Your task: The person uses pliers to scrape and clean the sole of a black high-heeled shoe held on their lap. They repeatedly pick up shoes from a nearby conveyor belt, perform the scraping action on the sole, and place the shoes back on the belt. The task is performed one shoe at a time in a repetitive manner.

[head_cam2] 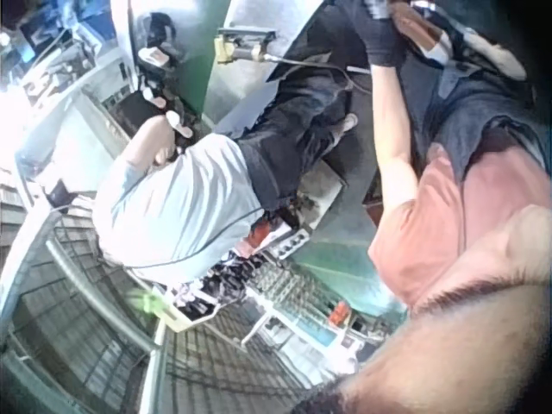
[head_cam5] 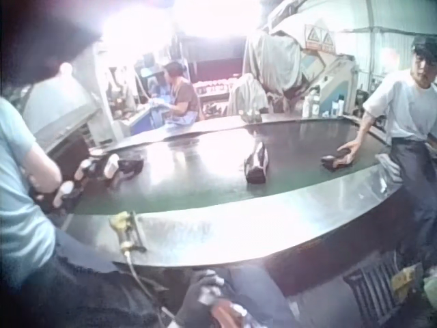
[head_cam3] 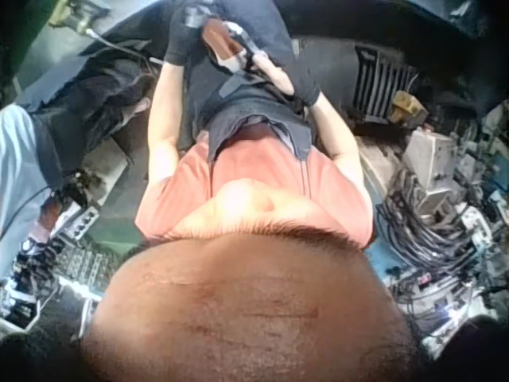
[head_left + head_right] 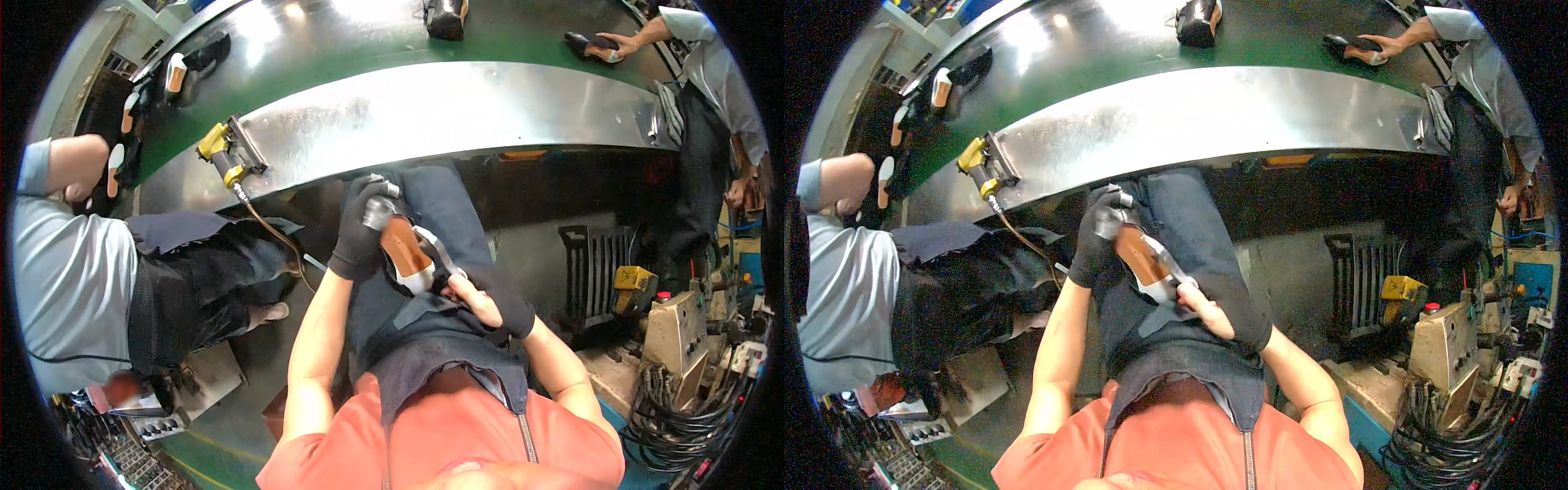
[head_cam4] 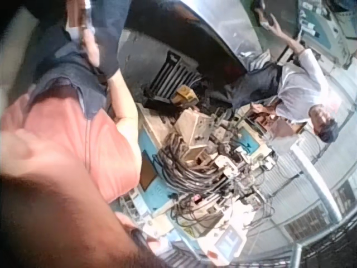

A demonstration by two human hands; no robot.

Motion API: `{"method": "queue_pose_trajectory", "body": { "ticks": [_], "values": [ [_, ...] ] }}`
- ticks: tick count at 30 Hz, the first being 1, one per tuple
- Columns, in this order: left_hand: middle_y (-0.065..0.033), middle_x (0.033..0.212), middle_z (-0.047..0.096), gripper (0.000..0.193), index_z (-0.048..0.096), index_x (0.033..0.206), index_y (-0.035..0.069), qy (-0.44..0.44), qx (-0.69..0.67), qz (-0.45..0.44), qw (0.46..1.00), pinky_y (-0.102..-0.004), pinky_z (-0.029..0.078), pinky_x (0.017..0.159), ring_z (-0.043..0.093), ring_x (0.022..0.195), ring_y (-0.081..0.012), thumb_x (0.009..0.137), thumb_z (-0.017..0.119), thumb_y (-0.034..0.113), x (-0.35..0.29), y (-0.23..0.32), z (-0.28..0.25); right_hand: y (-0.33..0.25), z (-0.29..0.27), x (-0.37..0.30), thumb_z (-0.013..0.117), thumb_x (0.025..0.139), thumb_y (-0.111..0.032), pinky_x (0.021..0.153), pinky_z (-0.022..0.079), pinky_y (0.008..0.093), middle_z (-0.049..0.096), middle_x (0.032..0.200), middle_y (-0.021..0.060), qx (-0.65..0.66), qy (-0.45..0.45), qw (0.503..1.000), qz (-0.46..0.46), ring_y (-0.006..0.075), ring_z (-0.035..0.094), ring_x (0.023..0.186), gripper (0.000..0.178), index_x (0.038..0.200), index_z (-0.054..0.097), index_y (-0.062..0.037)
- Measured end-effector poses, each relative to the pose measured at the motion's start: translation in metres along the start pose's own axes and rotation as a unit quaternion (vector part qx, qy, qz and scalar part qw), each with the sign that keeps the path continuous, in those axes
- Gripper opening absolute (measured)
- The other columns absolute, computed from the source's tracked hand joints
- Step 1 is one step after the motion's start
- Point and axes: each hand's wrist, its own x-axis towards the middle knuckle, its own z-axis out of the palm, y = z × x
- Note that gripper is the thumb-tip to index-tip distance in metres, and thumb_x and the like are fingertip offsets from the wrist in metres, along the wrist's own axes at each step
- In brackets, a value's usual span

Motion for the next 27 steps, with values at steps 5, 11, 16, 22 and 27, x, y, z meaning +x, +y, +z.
{"method": "queue_pose_trajectory", "body": {
  "ticks": [5,11,16,22,27],
  "values": [
    [-0.0066,0.102,0.058,0.067,0.064,0.094,0.003,-0.005,-0.102,-0.021,0.995,-0.0313,0.041,0.092,0.054,0.101,-0.0178,0.095,0.034,0.063,0.003,-0.004,0.024,0.009,0.021,0.019,0.040,0.103,-0.035,0.067,0.046,0.0280,0.056,0.073,0.0005,0.141,-0.003,0.990,-0.006,0.0110,0.053,0.070,0.040,0.095,0.061,-0.0017],
    [-0.0071,0.108,0.056,0.066,0.064,0.095,0.003,0.012,-0.072,-0.070,0.995,-0.0300,0.040,0.092,0.053,0.105,-0.0178,0.095,0.033,0.061,-0.010,0.005,0.024,-0.017,0.027,0.017,0.041,0.103,-0.032,0.065,0.045,0.0336,0.055,0.076,0.0038,0.241,-0.029,0.964,0.112,0.0158,0.053,0.069,0.036,0.089,0.054,-0.0010],
    [-0.0089,0.116,0.056,0.062,0.065,0.096,0.004,0.049,-0.069,-0.086,0.993,-0.0351,0.036,0.100,0.050,0.112,-0.0201,0.097,0.030,0.055,-0.015,0.014,0.032,0.043,0.061,0.036,0.047,0.098,-0.020,0.064,0.042,0.0438,0.055,0.080,0.0216,-0.063,0.133,0.985,-0.093,0.0406,0.054,0.071,0.023,0.090,0.055,0.0006],
    [-0.0158,0.127,0.053,0.057,0.062,0.110,0.002,-0.018,-0.039,0.007,0.999,-0.0433,0.029,0.108,0.043,0.126,-0.0304,0.097,0.037,0.052,-0.048,0.035,0.030,0.087,0.056,0.010,0.059,0.084,-0.012,0.063,0.042,0.0476,0.055,0.078,0.0194,-0.177,0.049,0.966,-0.181,0.0403,0.053,0.071,0.013,0.088,0.055,-0.0005],
    [-0.0188,0.150,0.030,0.110,0.018,0.149,0.001,-0.060,-0.098,0.017,0.993,-0.0445,0.021,0.114,0.027,0.141,-0.0329,0.067,0.086,0.026,-0.115,0.073,0.053,0.097,0.023,-0.050,0.062,0.083,-0.032,0.074,0.049,0.0461,0.060,0.099,0.0176,-0.235,-0.034,0.937,-0.256,0.0367,0.060,0.088,0.033,0.090,0.056,-0.0009]
  ]
}}
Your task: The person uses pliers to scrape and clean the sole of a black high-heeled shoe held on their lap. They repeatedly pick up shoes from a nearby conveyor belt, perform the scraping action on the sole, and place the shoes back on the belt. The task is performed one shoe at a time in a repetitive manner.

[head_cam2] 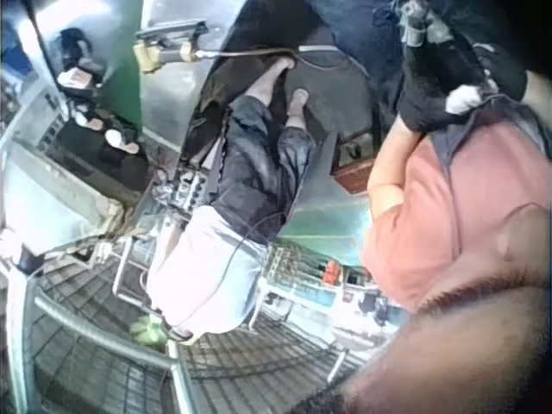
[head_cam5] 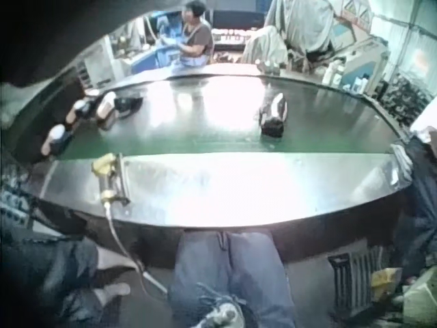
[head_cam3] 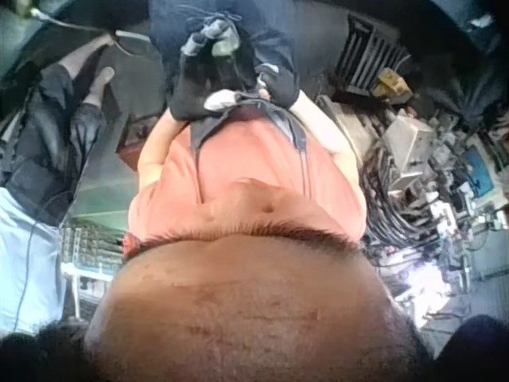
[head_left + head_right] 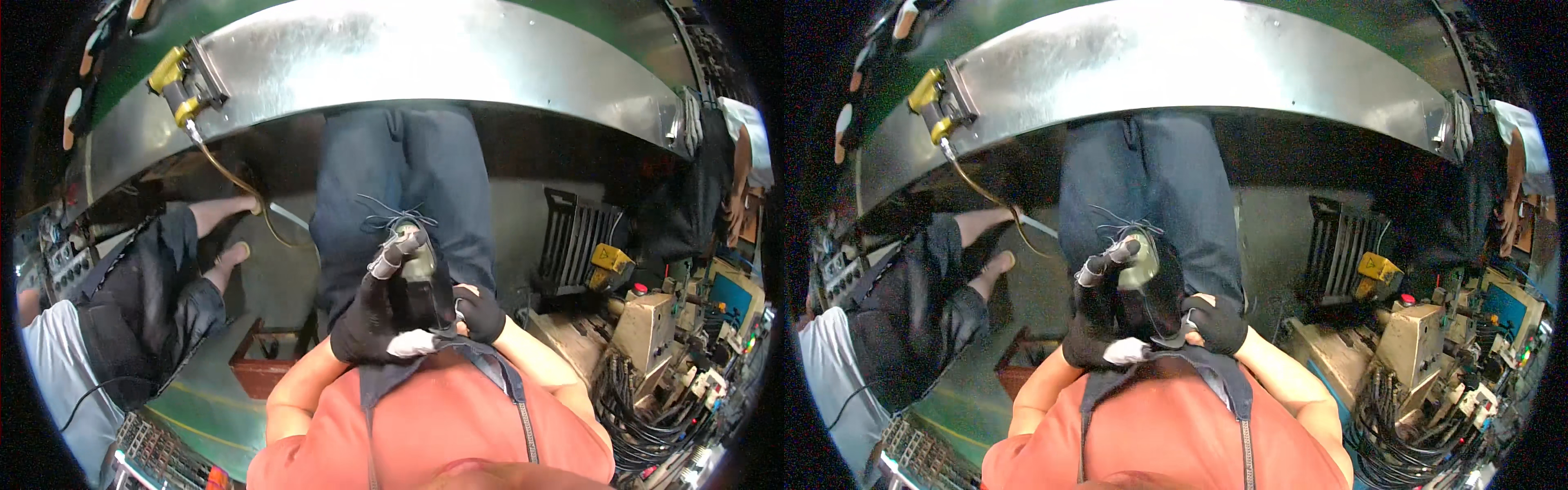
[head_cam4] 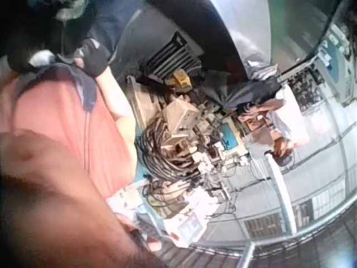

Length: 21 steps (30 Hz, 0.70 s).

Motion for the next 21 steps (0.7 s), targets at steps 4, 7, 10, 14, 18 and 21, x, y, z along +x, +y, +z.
{"method": "queue_pose_trajectory", "body": {
  "ticks": [4,7,10,14,18,21],
  "values": [
    [-0.0207,0.149,0.027,0.118,0.011,0.149,-0.002,0.024,0.034,-0.096,0.995,-0.0434,0.023,0.114,0.027,0.140,-0.0336,0.064,0.088,0.027,-0.019,0.002,0.016,0.010,0.008,-0.024,0.055,0.089,-0.046,0.080,0.050,0.0469,0.059,0.107,0.0183,-0.009,-0.009,1.000,-0.006,0.0369,0.061,0.095,0.045,0.089,0.056,-0.0007],
    [-0.0218,0.148,0.028,0.121,0.010,0.149,-0.003,0.006,0.049,-0.145,0.988,-0.0434,0.023,0.114,0.027,0.140,-0.0343,0.063,0.089,0.029,-0.020,0.003,0.016,0.013,0.006,-0.021,0.054,0.090,-0.046,0.080,0.051,0.0462,0.059,0.106,0.0179,-0.006,-0.004,1.000,-0.019,0.0369,0.061,0.094,0.045,0.090,0.056,-0.0015],
    [-0.0203,0.146,0.031,0.128,0.007,0.149,0.002,0.023,0.089,-0.135,0.987,-0.0448,0.027,0.113,0.035,0.135,-0.0343,0.058,0.091,0.033,-0.014,0.006,0.015,0.015,0.005,-0.015,0.056,0.089,-0.045,0.079,0.051,0.0456,0.059,0.105,0.0175,-0.011,0.004,0.999,-0.033,0.0363,0.061,0.093,0.043,0.089,0.056,-0.0022],
    [-0.0191,0.147,0.032,0.128,0.011,0.149,0.005,0.078,0.038,-0.073,0.994,-0.0466,0.030,0.112,0.038,0.133,-0.0344,0.056,0.092,0.037,-0.011,-0.003,0.019,0.013,0.006,-0.012,0.059,0.086,-0.044,0.078,0.051,0.0459,0.059,0.105,0.0170,-0.003,0.005,0.999,-0.041,0.0355,0.062,0.093,0.041,0.087,0.055,-0.0027],
    [-0.0177,0.150,0.031,0.109,0.019,0.148,-0.002,0.077,-0.064,-0.161,0.982,-0.0423,0.029,0.112,0.033,0.137,-0.0311,0.074,0.074,0.056,-0.012,-0.024,0.004,0.013,0.007,-0.008,0.060,0.086,-0.041,0.079,0.051,0.0450,0.059,0.104,0.0176,-0.018,0.020,0.999,-0.045,0.0356,0.061,0.093,0.040,0.086,0.055,-0.0020],
    [-0.0150,0.144,0.039,0.092,0.029,0.145,0.001,0.138,-0.225,-0.235,0.935,-0.0422,0.036,0.108,0.041,0.132,-0.0277,0.084,0.057,0.064,-0.013,-0.113,-0.017,0.004,-0.006,0.021,0.058,0.090,-0.037,0.078,0.050,0.0434,0.060,0.097,0.0170,-0.046,0.023,0.998,-0.025,0.0357,0.062,0.087,0.034,0.084,0.056,-0.0027]
  ]
}}
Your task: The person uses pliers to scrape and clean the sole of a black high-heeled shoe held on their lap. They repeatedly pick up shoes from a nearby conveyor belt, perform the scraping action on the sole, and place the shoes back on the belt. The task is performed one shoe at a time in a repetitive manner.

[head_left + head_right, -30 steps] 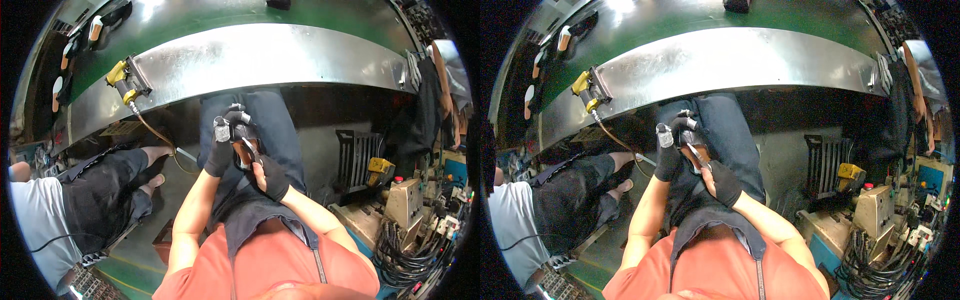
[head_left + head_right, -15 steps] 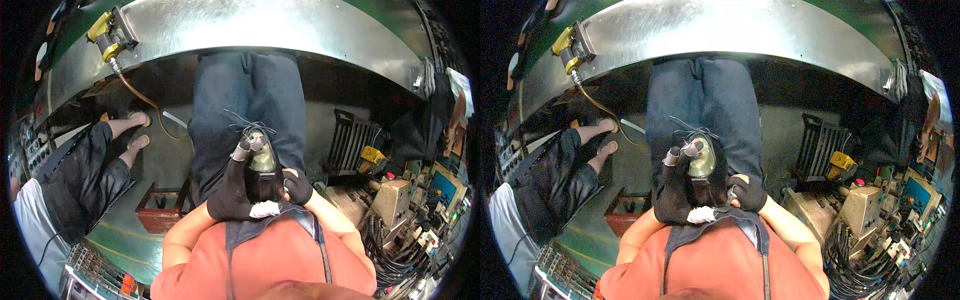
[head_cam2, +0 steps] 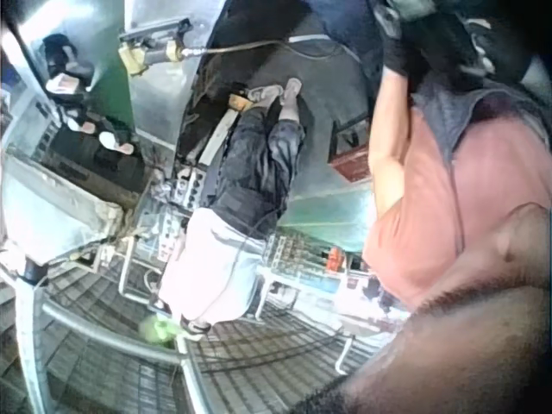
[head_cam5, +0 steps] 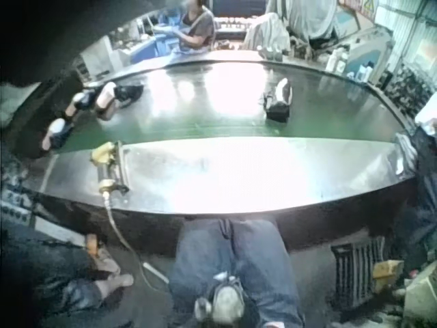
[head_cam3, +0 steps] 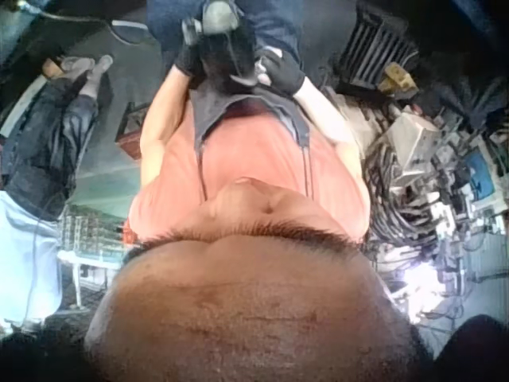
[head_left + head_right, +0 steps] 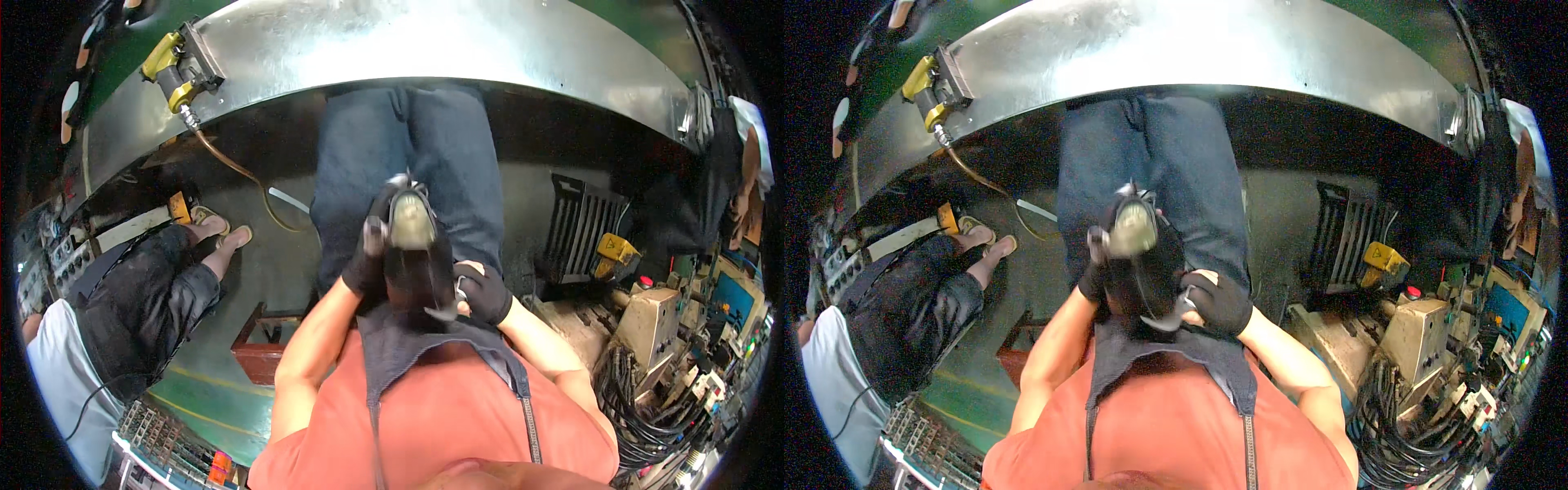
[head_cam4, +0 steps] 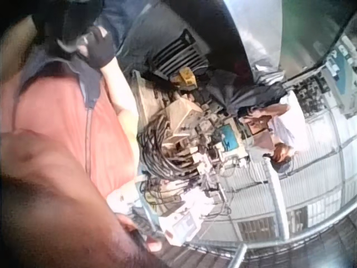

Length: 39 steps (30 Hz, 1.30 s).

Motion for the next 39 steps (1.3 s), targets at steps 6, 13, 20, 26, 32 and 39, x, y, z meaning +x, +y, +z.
{"method": "queue_pose_trajectory", "body": {
  "ticks": [6,13,20,26,32,39],
  "values": [
    [-0.0174,0.113,0.061,0.058,0.042,0.134,-0.003,0.109,0.116,-0.033,0.987,-0.0315,0.048,0.087,0.061,0.098,-0.0209,0.099,0.045,0.043,0.033,0.059,0.034,-0.045,-0.083,0.096,0.045,0.100,-0.035,0.061,0.044,0.0299,0.055,0.070,0.0072,0.261,0.029,0.877,0.403,0.0165,0.053,0.063,0.039,0.085,0.058,-0.0015],
    [-0.0223,0.132,0.053,0.052,0.042,0.135,-0.006,0.126,0.266,0.005,0.956,-0.0392,0.046,0.095,0.055,0.118,-0.0293,0.098,0.051,0.029,0.036,0.032,0.017,0.020,-0.054,0.097,0.042,0.099,-0.051,0.055,0.045,0.0289,0.058,0.065,0.0031,0.290,-0.002,0.831,0.474,0.0114,0.055,0.056,0.054,0.090,0.062,-0.0012],
    [-0.0300,0.143,0.039,0.056,0.034,0.140,-0.010,0.133,0.501,0.118,0.847,-0.0387,0.028,0.112,0.034,0.137,-0.0380,0.096,0.049,0.021,-0.016,-0.001,0.023,0.049,-0.100,0.093,0.047,0.099,-0.044,0.060,0.048,0.0386,0.064,0.071,0.0111,0.115,-0.139,0.938,0.295,0.0223,0.058,0.061,0.048,0.092,0.062,0.0010],
    [-0.0313,0.141,0.039,0.056,0.030,0.141,-0.011,-0.051,0.679,0.099,0.726,-0.0408,0.030,0.111,0.036,0.135,-0.0402,0.095,0.047,0.017,-0.027,0.060,0.035,0.012,-0.119,0.121,0.054,0.091,-0.037,0.060,0.051,0.0458,0.064,0.074,0.0230,-0.141,-0.244,0.945,0.165,0.0380,0.065,0.066,0.039,0.080,0.069,-0.0020],
    [-0.0247,0.133,0.048,0.048,0.035,0.138,-0.006,0.072,0.214,0.052,0.973,-0.0395,0.035,0.107,0.046,0.126,-0.0338,0.098,0.044,0.019,0.021,0.049,0.065,0.063,-0.095,0.098,0.048,0.095,-0.043,0.053,0.051,0.0411,0.065,0.067,0.0178,-0.198,-0.215,0.954,0.070,0.0318,0.067,0.060,0.046,0.082,0.069,-0.0040],
    [-0.0372,0.138,0.036,0.061,0.025,0.139,-0.014,0.193,0.656,0.185,0.706,-0.0463,0.029,0.111,0.037,0.129,-0.0497,0.096,0.048,0.023,0.042,-0.002,0.061,0.066,-0.166,0.117,0.046,0.098,-0.043,0.061,0.048,0.0414,0.063,0.067,0.0174,-0.087,-0.406,0.891,0.186,0.0304,0.062,0.061,0.051,0.078,0.064,0.0001]
  ]
}}
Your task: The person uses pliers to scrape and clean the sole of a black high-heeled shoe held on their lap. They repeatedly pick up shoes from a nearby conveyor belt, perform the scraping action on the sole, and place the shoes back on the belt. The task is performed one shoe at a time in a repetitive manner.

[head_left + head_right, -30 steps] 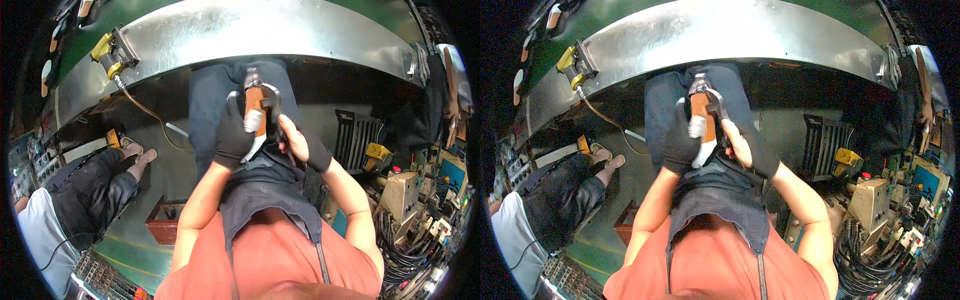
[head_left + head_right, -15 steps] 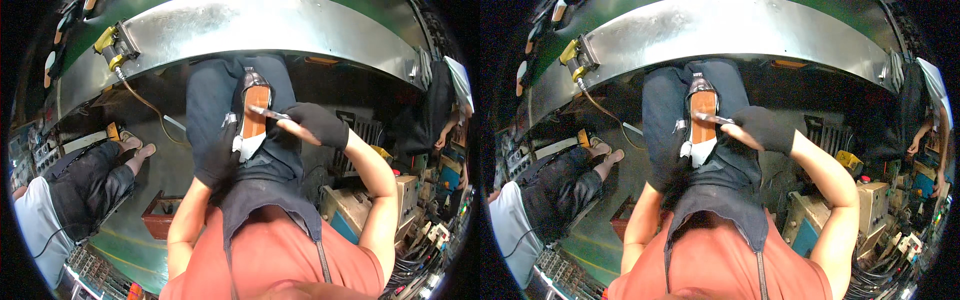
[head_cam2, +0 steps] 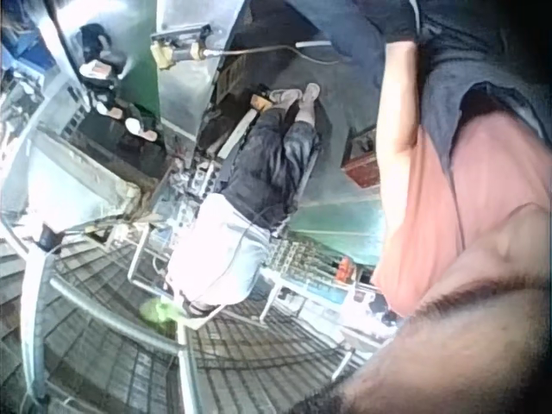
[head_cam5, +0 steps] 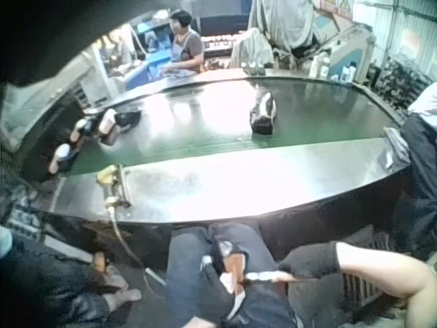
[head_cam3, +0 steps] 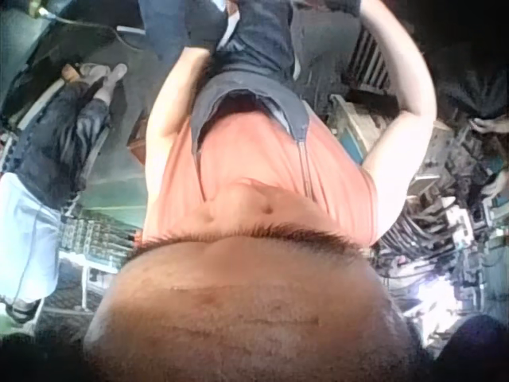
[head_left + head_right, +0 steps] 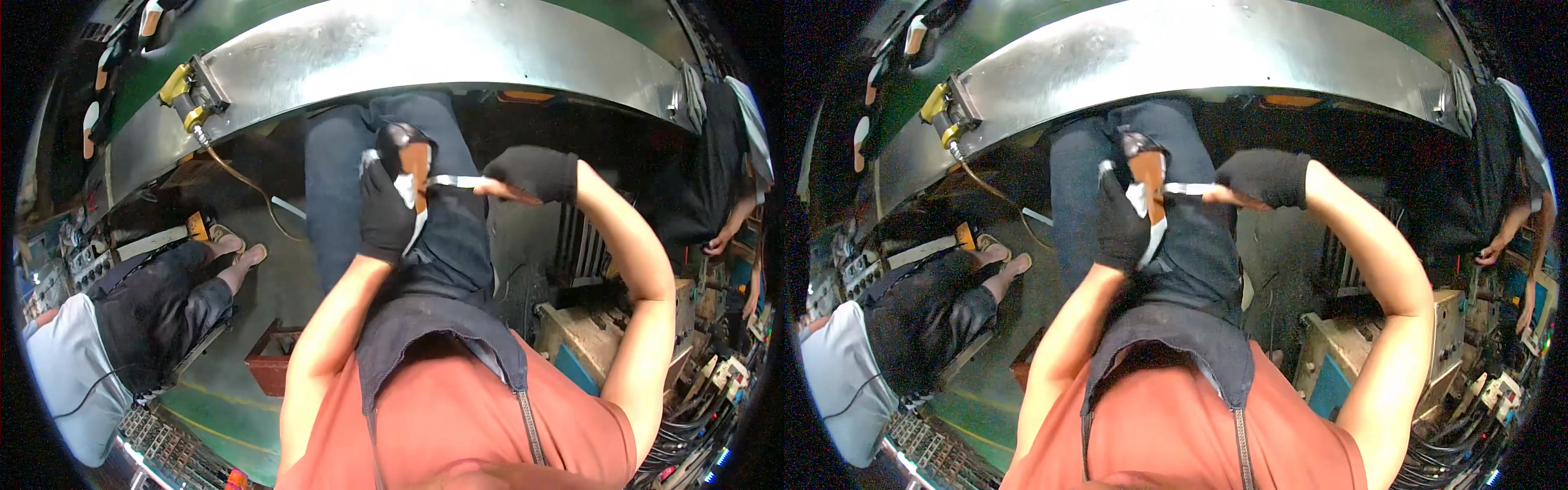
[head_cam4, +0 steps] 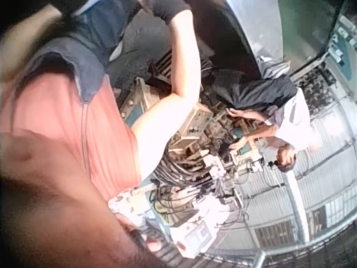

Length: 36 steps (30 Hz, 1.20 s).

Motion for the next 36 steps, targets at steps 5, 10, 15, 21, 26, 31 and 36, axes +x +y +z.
{"method": "queue_pose_trajectory", "body": {
  "ticks": [5,10,15,21,26,31,36],
  "values": [
    [-0.0354,0.141,0.033,0.079,0.019,0.142,-0.011,-0.004,-0.142,-0.034,0.989,-0.0424,0.029,0.111,0.031,0.136,-0.0452,0.090,0.062,0.029,-0.014,-0.046,0.006,-0.083,-0.006,-0.023,0.054,0.092,-0.041,0.059,0.051,0.0447,0.062,0.072,0.0215,-0.088,0.231,0.960,-0.131,0.0388,0.065,0.068,0.043,0.080,0.065,-0.0007],
    [-0.0298,0.151,0.020,0.102,0.011,0.146,-0.009,-0.128,-0.180,-0.022,0.975,-0.0408,0.021,0.115,0.023,0.141,-0.0393,0.080,0.073,0.039,-0.063,-0.026,-0.023,-0.041,0.083,0.008,0.052,0.095,-0.040,0.066,0.049,0.0472,0.061,0.077,0.0256,0.096,0.172,0.974,-0.109,0.0405,0.063,0.073,0.041,0.088,0.063,-0.0014],
    [-0.0075,0.118,0.051,0.047,0.043,0.132,0.003,-0.189,-0.506,-0.362,0.759,-0.0282,0.039,0.092,0.049,0.108,-0.0172,0.101,0.046,0.038,-0.115,-0.040,-0.021,-0.022,0.138,0.001,0.049,0.099,-0.035,0.065,0.046,0.0410,0.061,0.079,0.0208,0.210,0.186,0.959,-0.022,0.0346,0.059,0.070,0.038,0.090,0.060,0.0000],
    [-0.0080,0.082,0.061,0.044,0.051,0.109,0.003,-0.151,-0.304,-0.269,0.901,-0.0346,0.047,0.065,0.059,0.073,-0.0215,0.095,0.054,0.044,-0.065,-0.009,-0.013,-0.015,0.121,-0.008,0.050,0.100,-0.036,0.050,0.043,0.0293,0.055,0.061,0.0020,0.329,0.115,0.934,0.080,0.0099,0.051,0.050,0.040,0.081,0.061,-0.0029],
    [-0.0259,0.091,0.064,0.059,0.047,0.111,0.000,-0.089,-0.242,-0.198,0.946,-0.0436,0.049,0.072,0.066,0.085,-0.0394,0.087,0.063,0.051,-0.052,-0.005,-0.008,-0.048,0.059,-0.029,0.054,0.097,-0.034,0.057,0.045,0.0305,0.059,0.066,0.0061,0.207,0.151,0.966,0.032,0.0130,0.058,0.058,0.034,0.087,0.064,-0.0031],
    [-0.0177,0.112,0.059,0.049,0.047,0.119,0.000,-0.159,-0.314,-0.155,0.923,-0.0361,0.046,0.088,0.058,0.104,-0.0263,0.086,0.070,0.028,-0.062,-0.003,-0.019,-0.041,0.095,0.000,0.055,0.096,-0.032,0.064,0.045,0.0385,0.061,0.074,0.0163,0.207,0.270,0.918,-0.206,0.0291,0.058,0.066,0.032,0.097,0.062,-0.0007],
    [-0.0190,0.118,0.058,0.055,0.038,0.133,0.000,-0.185,-0.433,-0.249,0.846,-0.0359,0.047,0.089,0.059,0.106,-0.0257,0.094,0.057,0.034,-0.084,-0.034,-0.010,-0.020,0.116,-0.008,0.050,0.098,-0.038,0.068,0.048,0.0405,0.064,0.083,0.0234,0.200,0.091,0.975,0.029,0.0355,0.062,0.072,0.041,0.094,0.064,0.0008]
  ]
}}
